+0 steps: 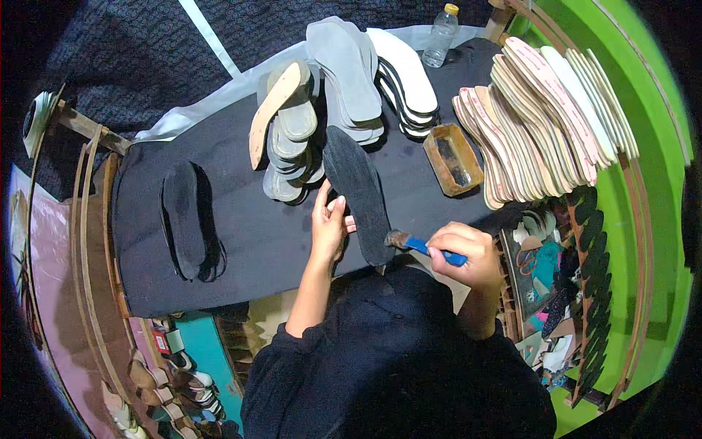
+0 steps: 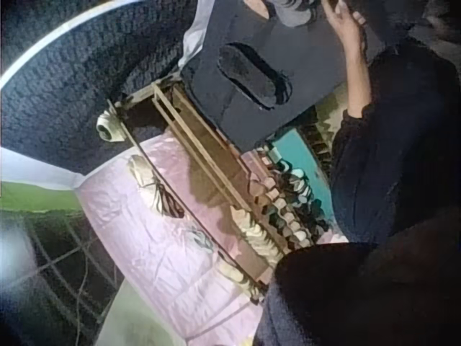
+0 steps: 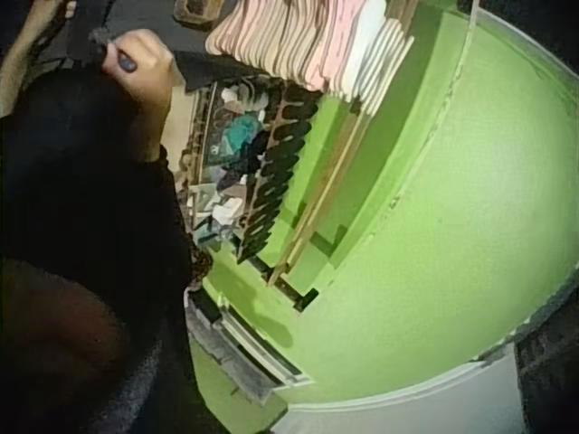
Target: The person applies adhesive to shoe insoles using a brush and places the coated insoles onto a wooden rack.
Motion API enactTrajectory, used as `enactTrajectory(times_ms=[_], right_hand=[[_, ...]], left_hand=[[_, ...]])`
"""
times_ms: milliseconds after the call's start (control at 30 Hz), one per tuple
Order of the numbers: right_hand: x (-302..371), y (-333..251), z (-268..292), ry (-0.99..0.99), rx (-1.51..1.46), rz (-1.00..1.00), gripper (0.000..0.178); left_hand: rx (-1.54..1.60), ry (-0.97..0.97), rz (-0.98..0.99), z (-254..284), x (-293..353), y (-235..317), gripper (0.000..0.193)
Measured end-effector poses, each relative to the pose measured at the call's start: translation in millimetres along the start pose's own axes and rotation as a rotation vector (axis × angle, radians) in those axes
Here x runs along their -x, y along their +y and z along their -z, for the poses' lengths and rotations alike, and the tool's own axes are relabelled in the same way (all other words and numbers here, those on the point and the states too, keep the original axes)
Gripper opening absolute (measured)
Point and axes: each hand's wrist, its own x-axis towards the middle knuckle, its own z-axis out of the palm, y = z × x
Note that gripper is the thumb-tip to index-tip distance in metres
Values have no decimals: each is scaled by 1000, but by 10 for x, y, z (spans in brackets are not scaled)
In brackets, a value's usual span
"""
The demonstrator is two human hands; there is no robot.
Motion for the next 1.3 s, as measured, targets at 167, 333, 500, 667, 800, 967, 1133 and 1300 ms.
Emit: enactTrajectory(times_ms=[167,333,500,667,800,967,1133,1300], right_hand=[[3,38,-67,3,40,-58,10],[48,38,-26,-82,69,-54,10],[57,-11,-3,-168,-7,-31,9],[8,-73,-37,10,42,-38,8],[15,-29,-138,57,82,-78,8],[24,-62,-76,-94,25,-38,8],[53,-97,-38,-102,30,-67,10],[-25,-123,-109,-62,-14,55,14]], left_hand=[[-11,-11,15,-71,38,67,54],[-39,14,6,-41,35,42,55],[-41,17,4,-27,33,41,56],[-19,43,33,-105,69,100,56],[-57,-8,2,-20,27,20,56],[-49,-19,4,25,39,22,55],[-20,21,8,-29,41,40,52],[-26,-30,-7,48,24,-8,52]])
